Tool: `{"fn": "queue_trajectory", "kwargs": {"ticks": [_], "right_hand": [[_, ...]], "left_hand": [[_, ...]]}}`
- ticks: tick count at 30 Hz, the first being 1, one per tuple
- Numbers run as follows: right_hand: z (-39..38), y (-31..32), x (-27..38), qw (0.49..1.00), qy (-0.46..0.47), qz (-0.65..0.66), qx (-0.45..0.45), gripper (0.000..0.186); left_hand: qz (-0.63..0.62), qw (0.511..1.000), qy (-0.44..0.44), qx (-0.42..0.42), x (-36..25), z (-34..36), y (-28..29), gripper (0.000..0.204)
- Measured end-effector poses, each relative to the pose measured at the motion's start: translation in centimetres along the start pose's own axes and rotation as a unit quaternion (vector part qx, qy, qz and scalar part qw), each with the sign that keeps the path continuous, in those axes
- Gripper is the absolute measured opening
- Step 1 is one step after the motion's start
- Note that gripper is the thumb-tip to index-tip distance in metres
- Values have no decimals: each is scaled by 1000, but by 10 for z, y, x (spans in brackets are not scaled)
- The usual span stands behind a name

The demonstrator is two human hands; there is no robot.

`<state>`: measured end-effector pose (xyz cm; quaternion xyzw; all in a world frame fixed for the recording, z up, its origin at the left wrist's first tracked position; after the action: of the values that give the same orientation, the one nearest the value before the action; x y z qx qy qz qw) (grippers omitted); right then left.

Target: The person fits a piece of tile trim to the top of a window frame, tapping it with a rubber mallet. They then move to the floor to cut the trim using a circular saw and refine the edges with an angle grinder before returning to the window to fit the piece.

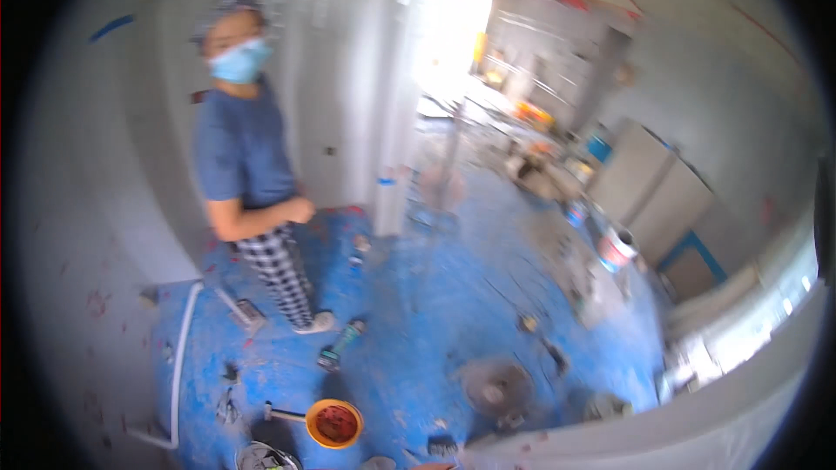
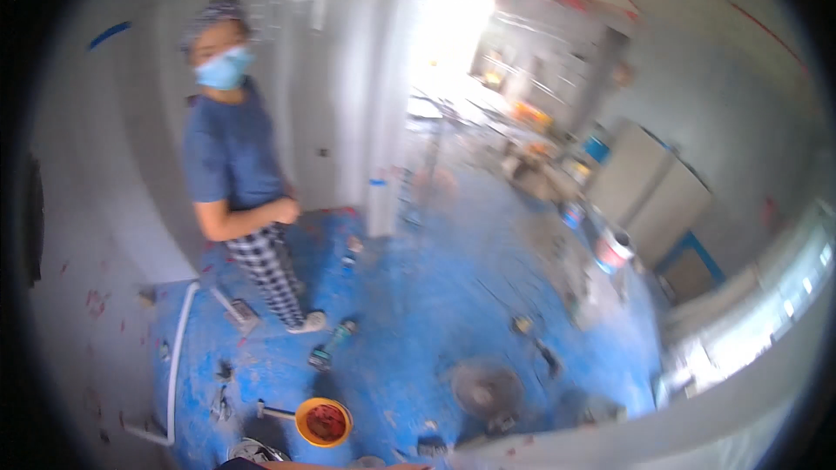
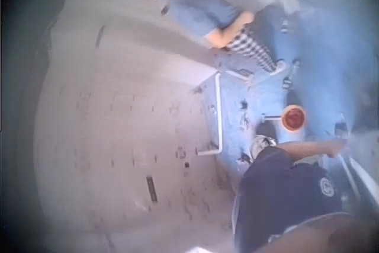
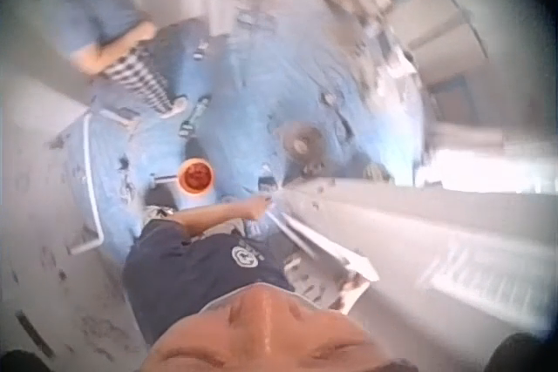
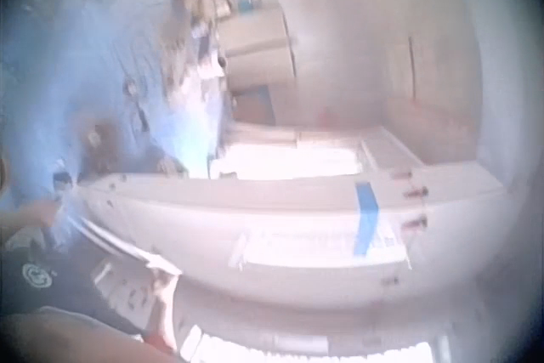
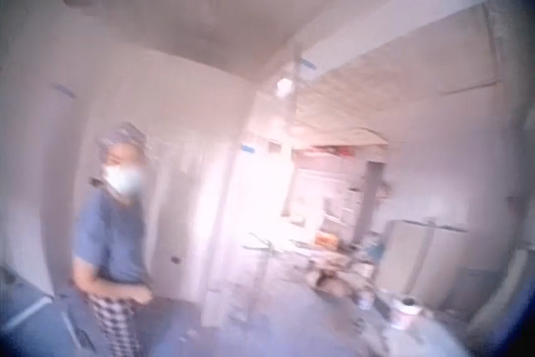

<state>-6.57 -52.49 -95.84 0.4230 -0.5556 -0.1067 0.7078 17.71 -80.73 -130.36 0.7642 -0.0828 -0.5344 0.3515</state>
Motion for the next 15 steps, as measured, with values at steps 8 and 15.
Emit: {"fn": "queue_trajectory", "kwargs": {"ticks": [8,15], "right_hand": [[-60,175,157,747,228,581,-228,19],[-192,283,129,638,303,576,-411,22]], "left_hand": [[-129,930,-345,14,-302,-16,105,73],[-352,756,-454,314,-384,-57,5,44]]}}
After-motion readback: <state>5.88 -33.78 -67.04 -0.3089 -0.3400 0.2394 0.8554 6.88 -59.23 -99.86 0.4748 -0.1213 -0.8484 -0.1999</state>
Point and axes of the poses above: each hand's wrist, its own z-axis towards the middle knuckle, its own y-axis out of the back of the hand, x = y × z, the point moved 6 cm from there along z, towards the middle knuckle, and after that the axes turned 1 degree about x, right-handed, at the moved point
